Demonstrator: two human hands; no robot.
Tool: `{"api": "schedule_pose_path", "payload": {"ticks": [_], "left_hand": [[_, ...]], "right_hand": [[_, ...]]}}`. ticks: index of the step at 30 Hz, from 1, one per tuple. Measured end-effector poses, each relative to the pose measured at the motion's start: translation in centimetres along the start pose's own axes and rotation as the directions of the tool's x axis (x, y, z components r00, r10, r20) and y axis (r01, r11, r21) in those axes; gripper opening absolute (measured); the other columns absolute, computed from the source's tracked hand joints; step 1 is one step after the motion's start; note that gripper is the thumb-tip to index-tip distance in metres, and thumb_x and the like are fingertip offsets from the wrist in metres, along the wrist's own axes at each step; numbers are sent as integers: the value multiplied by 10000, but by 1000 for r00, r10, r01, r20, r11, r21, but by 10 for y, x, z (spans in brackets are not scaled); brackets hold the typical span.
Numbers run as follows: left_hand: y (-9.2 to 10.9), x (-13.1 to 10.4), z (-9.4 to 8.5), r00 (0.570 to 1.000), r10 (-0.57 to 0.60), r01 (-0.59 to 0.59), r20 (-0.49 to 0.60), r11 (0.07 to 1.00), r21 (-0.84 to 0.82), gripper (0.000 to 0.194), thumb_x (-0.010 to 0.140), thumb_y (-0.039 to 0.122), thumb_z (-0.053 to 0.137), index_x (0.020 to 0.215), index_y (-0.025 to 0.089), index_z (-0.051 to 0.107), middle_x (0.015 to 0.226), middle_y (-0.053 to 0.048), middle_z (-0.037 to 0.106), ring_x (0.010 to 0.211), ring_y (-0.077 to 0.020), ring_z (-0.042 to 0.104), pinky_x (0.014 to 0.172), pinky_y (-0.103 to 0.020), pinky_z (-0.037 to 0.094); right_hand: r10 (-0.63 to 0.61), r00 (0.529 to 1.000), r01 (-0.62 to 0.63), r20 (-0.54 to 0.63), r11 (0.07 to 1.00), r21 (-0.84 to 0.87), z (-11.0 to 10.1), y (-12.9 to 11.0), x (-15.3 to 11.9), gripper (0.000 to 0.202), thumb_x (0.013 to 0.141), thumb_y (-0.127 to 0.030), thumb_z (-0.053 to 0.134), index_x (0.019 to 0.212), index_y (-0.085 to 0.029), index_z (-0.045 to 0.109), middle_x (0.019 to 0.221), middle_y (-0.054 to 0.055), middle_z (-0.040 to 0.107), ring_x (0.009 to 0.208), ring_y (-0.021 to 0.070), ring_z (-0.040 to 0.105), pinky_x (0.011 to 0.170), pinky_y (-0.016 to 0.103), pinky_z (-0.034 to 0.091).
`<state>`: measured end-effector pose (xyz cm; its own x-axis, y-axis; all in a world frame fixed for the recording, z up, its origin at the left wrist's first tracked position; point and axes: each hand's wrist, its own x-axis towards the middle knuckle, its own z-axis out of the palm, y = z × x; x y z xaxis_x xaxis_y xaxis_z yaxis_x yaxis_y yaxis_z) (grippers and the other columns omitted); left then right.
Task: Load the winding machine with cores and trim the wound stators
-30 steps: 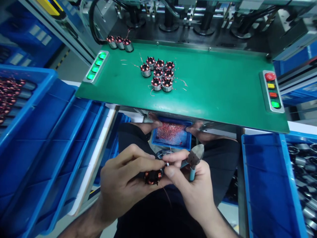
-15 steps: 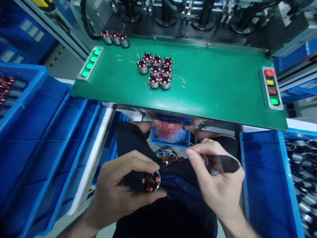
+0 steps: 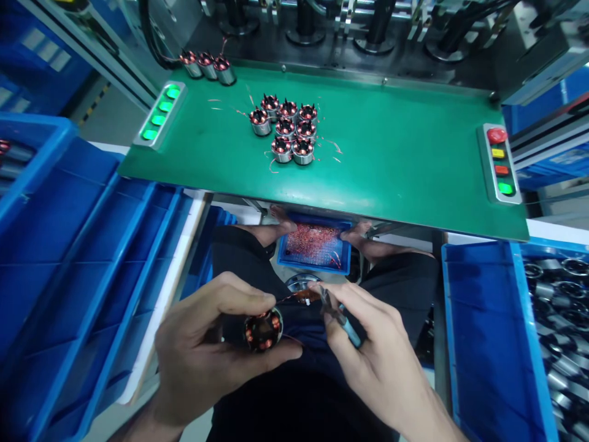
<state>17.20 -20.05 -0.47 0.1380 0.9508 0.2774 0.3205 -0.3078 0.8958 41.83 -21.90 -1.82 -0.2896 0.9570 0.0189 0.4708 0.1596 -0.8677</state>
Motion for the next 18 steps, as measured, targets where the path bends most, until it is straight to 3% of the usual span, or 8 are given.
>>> {"api": "schedule_pose_path", "payload": {"ticks": [5, 10, 13, 18], "left_hand": [[2, -1, 0, 1000, 7, -7, 9, 1000, -3, 497, 741, 279, 1154, 1084, 237, 796, 949, 50, 832, 809, -108, 791, 733, -181, 653], [2, -4, -1, 1000, 4, -4, 15, 1000, -8, 486, 765, 291, 1144, 1087, 239, 785, 961, 53, 831, 821, -102, 786, 733, -179, 637], [1, -7, -2, 1000, -9, 9, 23, 1000, -10, 481, 789, 311, 1134, 1109, 245, 781, 965, 54, 823, 808, -94, 772, 721, -179, 618], [-3, -12, -3, 999, -15, 20, 51, 996, -86, 376, 921, 373, 1046, 1087, 257, 730, 903, 47, 771, 812, -117, 759, 726, -201, 611]], "right_hand": [[-10, 1000, 10, -25, 1000, 19, 2, -2, 5, 404, 1214, -193, 591, 1525, -403, 741, 1291, -82, 784, 1156, 78, 763, 966, 73, 523], [-9, 1000, 10, -16, 999, 46, 1, -2, 3, 500, 1200, -155, 590, 1557, -474, 734, 1395, -130, 775, 1212, 99, 775, 1067, 110, 540], [-4, 999, 7, -41, 998, 62, 5, -3, 4, 424, 1181, -157, 630, 1449, -427, 817, 1321, -125, 806, 1160, 113, 803, 1080, 112, 549], [25, 990, -26, -135, 1000, -3, 12, 9, 10, 232, 1145, -230, 743, 1316, -288, 889, 1170, -45, 842, 942, 133, 827, 946, 90, 586]]}}
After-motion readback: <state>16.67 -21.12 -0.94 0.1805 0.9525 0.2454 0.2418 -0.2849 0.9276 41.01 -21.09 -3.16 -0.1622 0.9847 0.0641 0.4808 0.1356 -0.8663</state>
